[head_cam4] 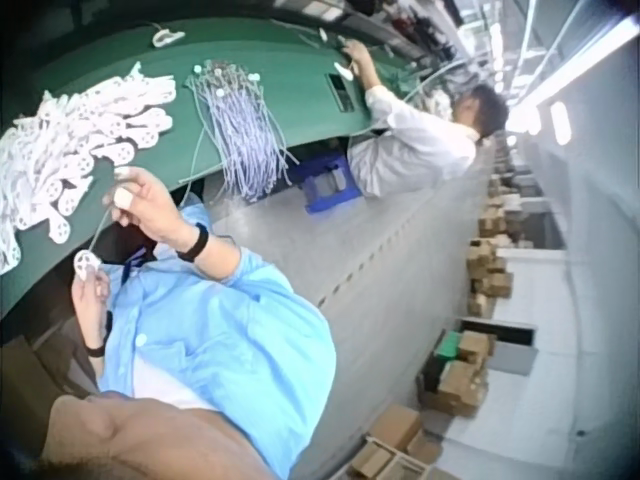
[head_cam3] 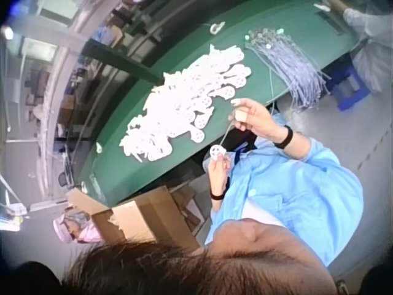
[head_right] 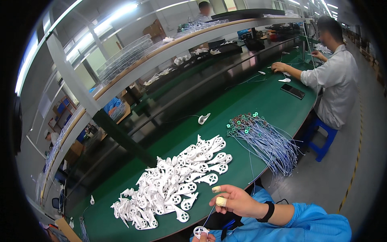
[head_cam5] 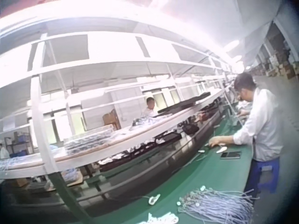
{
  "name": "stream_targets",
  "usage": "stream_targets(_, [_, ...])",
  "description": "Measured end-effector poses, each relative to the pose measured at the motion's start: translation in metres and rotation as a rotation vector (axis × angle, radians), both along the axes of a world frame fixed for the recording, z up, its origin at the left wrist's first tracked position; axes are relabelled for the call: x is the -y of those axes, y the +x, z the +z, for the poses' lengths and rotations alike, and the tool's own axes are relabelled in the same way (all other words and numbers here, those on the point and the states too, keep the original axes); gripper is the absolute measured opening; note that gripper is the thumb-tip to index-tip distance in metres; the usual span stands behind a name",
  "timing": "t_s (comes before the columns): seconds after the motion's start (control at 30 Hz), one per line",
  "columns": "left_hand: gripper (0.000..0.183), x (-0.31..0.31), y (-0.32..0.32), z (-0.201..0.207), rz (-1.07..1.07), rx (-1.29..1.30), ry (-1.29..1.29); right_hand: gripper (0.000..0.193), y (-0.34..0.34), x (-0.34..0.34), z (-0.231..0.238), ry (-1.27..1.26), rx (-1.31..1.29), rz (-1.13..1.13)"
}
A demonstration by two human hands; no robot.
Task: Manually assemble wires and small plastic components into electronic assemblies.
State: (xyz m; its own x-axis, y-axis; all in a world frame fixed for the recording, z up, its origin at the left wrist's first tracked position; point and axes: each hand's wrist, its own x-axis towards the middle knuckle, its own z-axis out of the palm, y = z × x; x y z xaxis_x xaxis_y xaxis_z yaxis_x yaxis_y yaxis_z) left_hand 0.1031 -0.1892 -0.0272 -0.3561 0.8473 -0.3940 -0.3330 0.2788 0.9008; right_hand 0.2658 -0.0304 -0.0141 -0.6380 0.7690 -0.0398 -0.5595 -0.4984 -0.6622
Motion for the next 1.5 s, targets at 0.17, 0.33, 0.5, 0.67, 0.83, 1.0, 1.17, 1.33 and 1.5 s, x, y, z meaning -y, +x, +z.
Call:
stream_targets(0.17, [0.014, -0.023, 0.001, -0.002, -0.060, 0.138, 0.037, 0.036, 0.007, -0.003, 0.009, 0.228, 0.006, -0.062])
stream_targets(0.33, [0.012, -0.048, 0.014, 0.005, -0.042, 0.275, 0.077, 0.034, 0.017, 0.004, 0.002, 0.384, 0.032, -0.114])
stream_targets(0.5, [0.044, -0.068, 0.036, 0.025, 0.103, 0.382, 0.172, 0.027, 0.005, 0.019, -0.005, 0.860, 0.574, -0.244])
stream_targets(0.67, [0.053, -0.073, 0.041, 0.012, -0.062, 0.102, 0.216, 0.020, -0.005, 0.026, -0.003, 0.461, 0.426, -0.176])
stream_targets(0.83, [0.051, -0.075, 0.041, 0.010, -0.162, 0.085, 0.232, 0.022, 0.002, 0.012, -0.002, 0.998, 0.641, -0.348])
stream_targets(1.0, [0.052, -0.081, 0.041, 0.011, -0.158, 0.085, 0.239, 0.024, 0.000, 0.005, 0.004, 1.050, 0.607, -0.333])
stream_targets(1.17, [0.052, -0.083, 0.031, -0.010, -0.133, -0.160, 0.199, 0.028, -0.003, -0.001, -0.001, 1.194, 0.618, -0.364])
stream_targets(1.33, [0.047, -0.082, 0.041, 0.018, -0.072, -0.022, 0.206, 0.028, -0.007, -0.006, 0.000, 1.337, 0.634, -0.358])
stream_targets(1.5, [0.051, -0.086, 0.041, 0.019, -0.223, -0.121, 0.194, 0.021, 0.001, -0.011, 0.010, 1.378, 0.728, -0.366])
